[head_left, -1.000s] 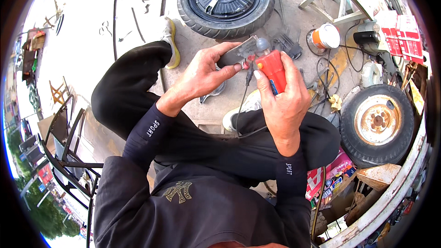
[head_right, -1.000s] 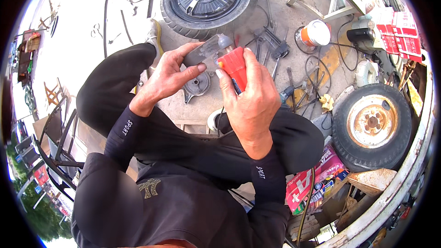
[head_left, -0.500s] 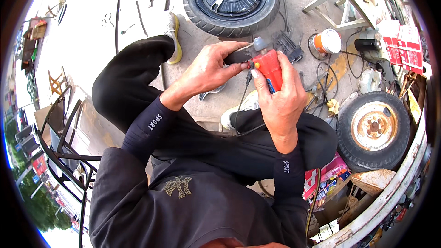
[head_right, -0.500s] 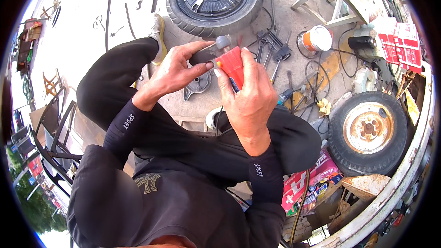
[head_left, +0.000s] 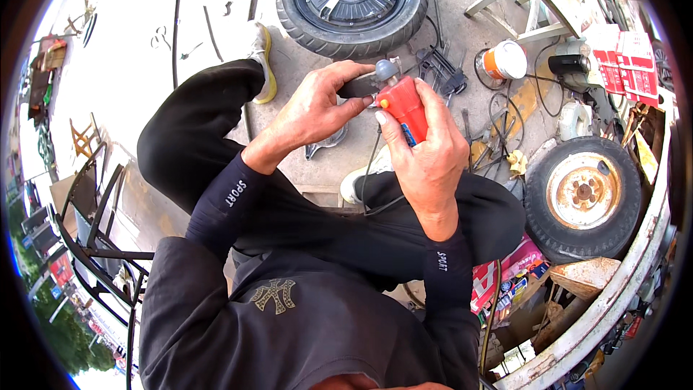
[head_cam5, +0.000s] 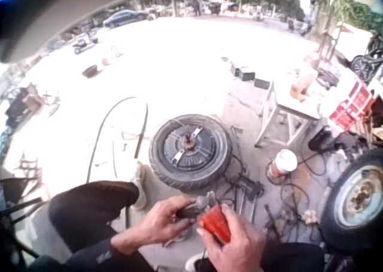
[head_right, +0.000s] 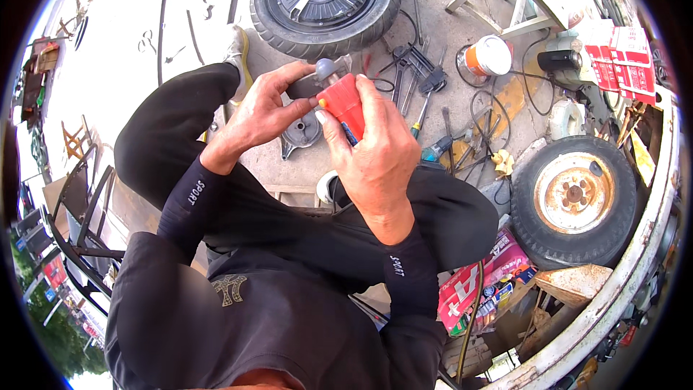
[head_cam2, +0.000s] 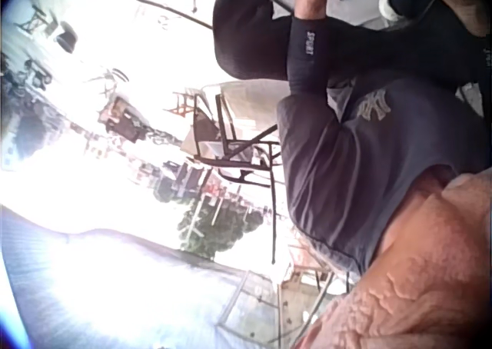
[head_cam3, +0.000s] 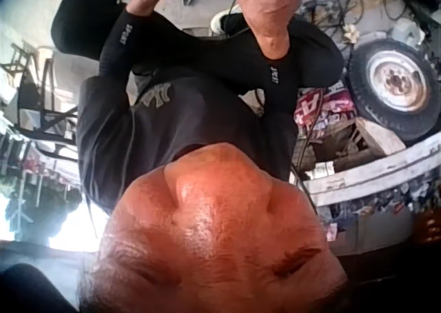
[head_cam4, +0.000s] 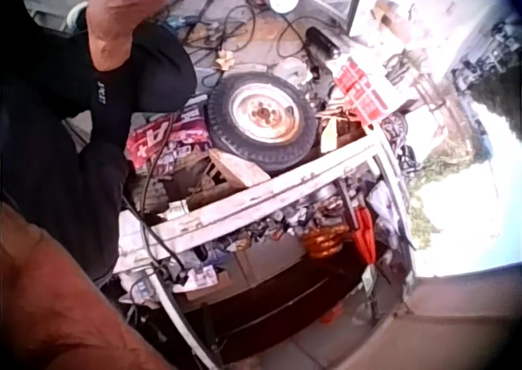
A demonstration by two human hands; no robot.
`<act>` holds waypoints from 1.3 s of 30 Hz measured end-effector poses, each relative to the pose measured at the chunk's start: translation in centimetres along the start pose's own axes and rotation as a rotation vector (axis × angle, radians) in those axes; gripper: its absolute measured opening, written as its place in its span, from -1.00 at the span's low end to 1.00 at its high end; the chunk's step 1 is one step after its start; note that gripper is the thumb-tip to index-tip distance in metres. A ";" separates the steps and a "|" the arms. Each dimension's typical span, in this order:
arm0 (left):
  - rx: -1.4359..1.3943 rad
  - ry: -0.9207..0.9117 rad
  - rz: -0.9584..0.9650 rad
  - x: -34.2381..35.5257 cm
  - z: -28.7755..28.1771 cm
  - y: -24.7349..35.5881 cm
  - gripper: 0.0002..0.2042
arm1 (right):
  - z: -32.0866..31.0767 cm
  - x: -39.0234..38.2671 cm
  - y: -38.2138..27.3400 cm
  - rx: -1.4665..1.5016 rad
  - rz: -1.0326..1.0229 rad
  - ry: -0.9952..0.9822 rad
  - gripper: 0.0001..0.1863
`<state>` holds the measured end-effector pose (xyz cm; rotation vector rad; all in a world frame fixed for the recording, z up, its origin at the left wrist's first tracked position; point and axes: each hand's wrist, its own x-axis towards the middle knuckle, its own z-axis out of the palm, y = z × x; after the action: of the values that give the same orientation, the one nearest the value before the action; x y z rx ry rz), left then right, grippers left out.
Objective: The person sits on the ground and uses a red rotary tool to grind and smooth the edges of a metal brake shoe. They then pick up a spray can and apply lubricant to the treated metal part.
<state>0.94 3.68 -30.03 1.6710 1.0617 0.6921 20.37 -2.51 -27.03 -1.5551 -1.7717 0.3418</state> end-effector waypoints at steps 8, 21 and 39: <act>-0.121 -0.003 -0.031 0.1 0.3 -0.6 -0.56 | -0.3 -0.1 -0.1 0.011 0.047 0.012 -0.37; -0.062 -0.047 -0.019 0.4 0.0 0.0 -0.56 | -0.2 -0.2 -0.4 -0.019 0.002 -0.006 -0.36; -0.234 -0.048 -0.169 0.7 -0.5 0.6 -0.55 | -0.9 0.5 1.1 -0.057 0.110 0.034 -0.37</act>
<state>1.00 4.44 -29.28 1.3740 1.0331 0.6367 21.83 -2.00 -26.91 -1.6937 -1.6871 0.3188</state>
